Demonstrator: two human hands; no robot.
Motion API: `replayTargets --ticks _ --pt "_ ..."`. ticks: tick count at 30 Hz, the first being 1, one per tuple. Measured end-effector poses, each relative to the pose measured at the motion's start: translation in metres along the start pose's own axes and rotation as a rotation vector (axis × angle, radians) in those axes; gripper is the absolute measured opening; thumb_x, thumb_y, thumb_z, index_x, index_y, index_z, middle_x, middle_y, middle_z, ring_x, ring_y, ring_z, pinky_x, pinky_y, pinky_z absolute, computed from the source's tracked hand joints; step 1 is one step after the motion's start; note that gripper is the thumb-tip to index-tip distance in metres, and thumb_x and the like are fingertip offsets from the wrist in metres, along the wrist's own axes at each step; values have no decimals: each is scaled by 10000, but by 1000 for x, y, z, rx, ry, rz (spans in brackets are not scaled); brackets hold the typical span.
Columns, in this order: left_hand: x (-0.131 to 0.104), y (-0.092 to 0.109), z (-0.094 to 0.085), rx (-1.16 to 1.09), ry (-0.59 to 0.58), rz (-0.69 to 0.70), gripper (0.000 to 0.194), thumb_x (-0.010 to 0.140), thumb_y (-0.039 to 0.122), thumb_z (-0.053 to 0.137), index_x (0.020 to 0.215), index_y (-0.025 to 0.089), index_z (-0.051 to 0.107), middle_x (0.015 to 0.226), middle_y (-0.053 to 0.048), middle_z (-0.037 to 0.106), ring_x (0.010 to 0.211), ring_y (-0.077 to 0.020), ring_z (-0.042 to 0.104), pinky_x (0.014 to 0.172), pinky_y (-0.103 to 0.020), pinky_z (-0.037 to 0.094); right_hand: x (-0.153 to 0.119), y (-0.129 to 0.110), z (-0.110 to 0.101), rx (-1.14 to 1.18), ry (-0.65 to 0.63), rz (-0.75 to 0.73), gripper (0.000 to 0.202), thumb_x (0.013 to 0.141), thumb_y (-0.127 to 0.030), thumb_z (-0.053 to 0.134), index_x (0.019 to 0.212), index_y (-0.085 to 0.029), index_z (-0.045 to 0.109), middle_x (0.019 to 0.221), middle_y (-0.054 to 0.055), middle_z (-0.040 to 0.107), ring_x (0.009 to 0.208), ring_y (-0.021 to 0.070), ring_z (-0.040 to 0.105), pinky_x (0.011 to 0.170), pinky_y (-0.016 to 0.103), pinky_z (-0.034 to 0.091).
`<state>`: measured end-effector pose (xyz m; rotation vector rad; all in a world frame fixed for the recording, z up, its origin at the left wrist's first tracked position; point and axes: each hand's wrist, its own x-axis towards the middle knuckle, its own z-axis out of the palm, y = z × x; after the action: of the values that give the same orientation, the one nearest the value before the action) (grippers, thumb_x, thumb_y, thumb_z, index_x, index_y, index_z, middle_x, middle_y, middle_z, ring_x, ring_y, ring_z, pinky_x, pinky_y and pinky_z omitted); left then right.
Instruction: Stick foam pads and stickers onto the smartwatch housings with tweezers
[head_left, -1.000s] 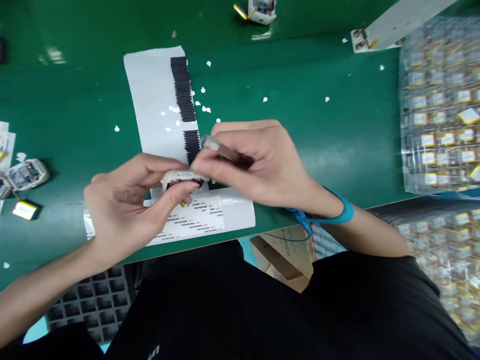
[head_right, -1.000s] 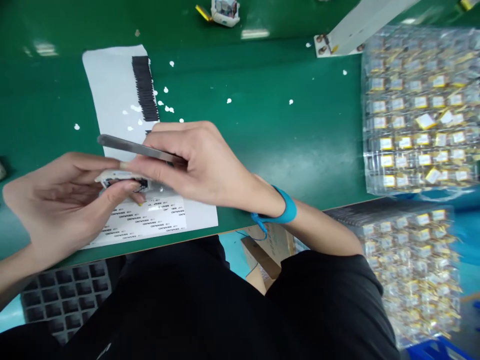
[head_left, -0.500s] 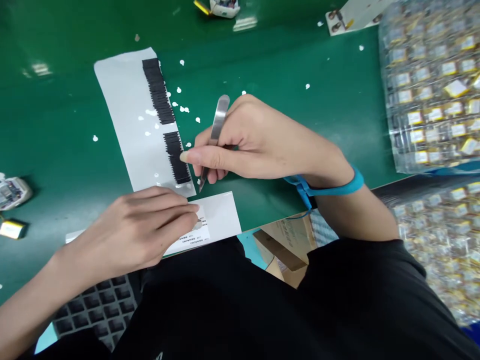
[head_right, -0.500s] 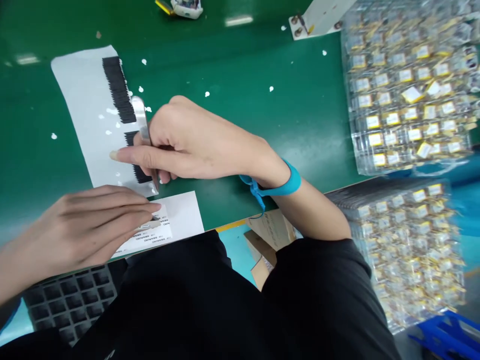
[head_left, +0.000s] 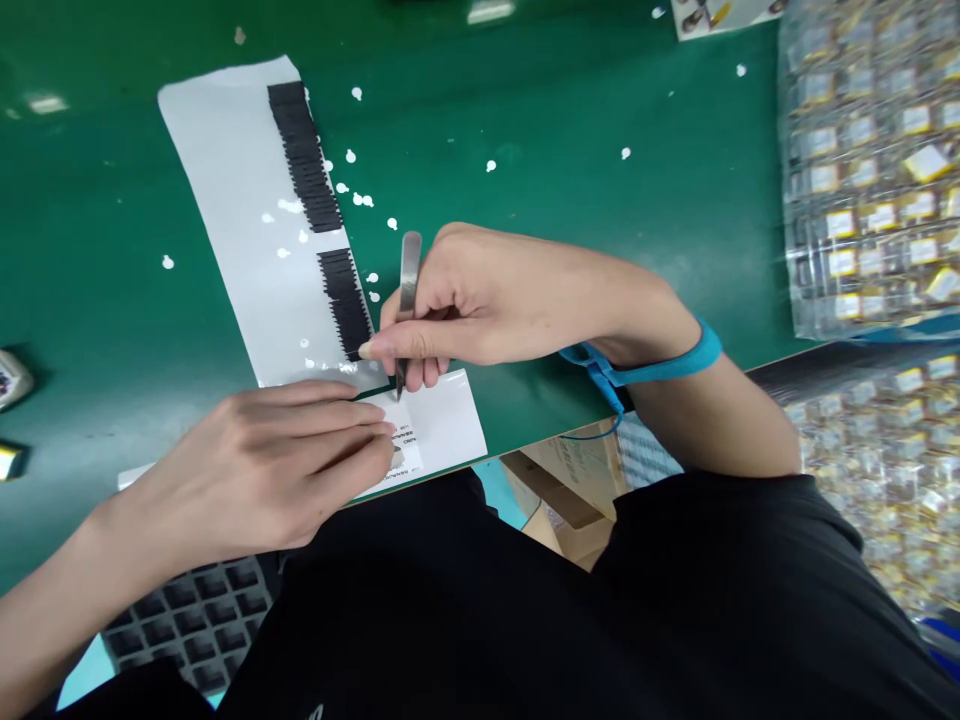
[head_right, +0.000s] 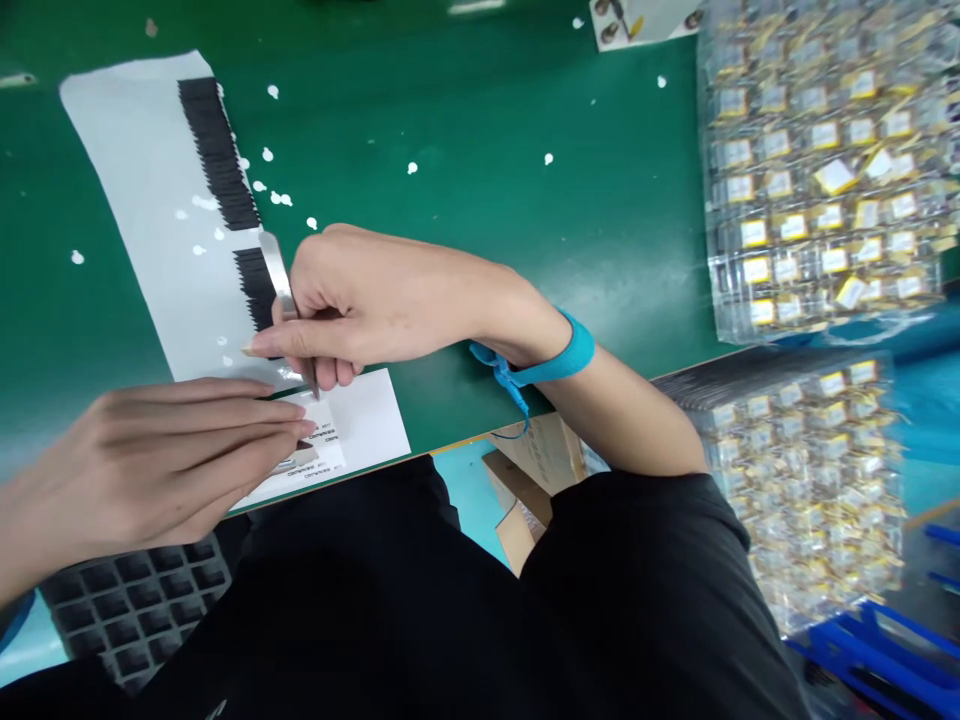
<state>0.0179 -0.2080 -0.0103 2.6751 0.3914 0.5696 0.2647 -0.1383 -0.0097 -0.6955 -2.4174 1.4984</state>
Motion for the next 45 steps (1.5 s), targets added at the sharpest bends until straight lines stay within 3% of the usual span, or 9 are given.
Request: replayTargets --ticks 6,10,14,19,22,27,31,39,45 --pt "2 -3 -1 43 -12 44 213 981 11 613 905 179 721 922 -42 831 798 -238 816 767 -376 731 4 5 7 265 -67 178 449 1104 -401 575 757 -192 770 670 -38 773 595 64 725 613 177 613" --pt "-1 -3 -1 23 -19 45 254 979 -5 568 937 193 721 972 -36 840 831 -227 826 915 -434 731 7 8 2 380 -31 217 439 1030 -508 688 738 -187 752 675 -17 779 605 110 755 588 195 642" --pt "-3 1 -4 -123 56 -69 197 1012 86 603 1043 217 746 984 -31 847 877 -238 839 1038 -464 695 4 -2 -2 486 287 124 300 1023 -379 726 826 -157 683 697 -19 782 625 135 769 552 177 627" --pt "4 7 -13 -463 366 -604 193 966 188 774 1130 277 820 957 -6 839 555 -175 760 482 -279 651 -2 -22 13 542 709 -196 186 1115 -205 542 935 -169 571 744 -5 761 642 104 741 548 174 606" --pt "7 8 -13 -715 369 -665 294 926 124 798 1170 286 818 910 4 823 564 -188 760 464 -291 648 -2 -28 24 412 685 -210 187 1100 -172 545 920 -174 596 730 -9 742 642 117 752 523 195 603" --pt "4 11 -9 -729 321 -733 400 888 146 851 1240 323 782 1101 24 835 878 -246 844 823 -376 765 1 -33 33 255 605 -84 210 1096 -213 551 887 -217 564 754 -32 696 657 109 752 531 186 612" --pt "2 12 -7 -715 333 -731 365 887 159 856 1226 272 777 1085 20 844 859 -245 845 727 -347 768 2 -35 34 273 605 15 193 1087 -263 571 898 -236 546 777 -35 687 632 107 728 528 198 618" --pt "5 14 -4 -761 348 -699 419 881 105 843 1225 339 790 1077 49 839 820 -222 843 720 -319 764 2 -33 36 313 590 -41 188 1089 -220 580 901 -209 571 775 -42 682 651 90 742 538 155 597" --pt "1 14 -3 -684 338 -768 340 897 285 864 1229 308 792 1021 7 837 776 -242 819 553 -311 679 5 -31 39 349 607 -71 206 1097 -150 521 906 -219 553 733 -61 649 674 100 770 540 163 611"
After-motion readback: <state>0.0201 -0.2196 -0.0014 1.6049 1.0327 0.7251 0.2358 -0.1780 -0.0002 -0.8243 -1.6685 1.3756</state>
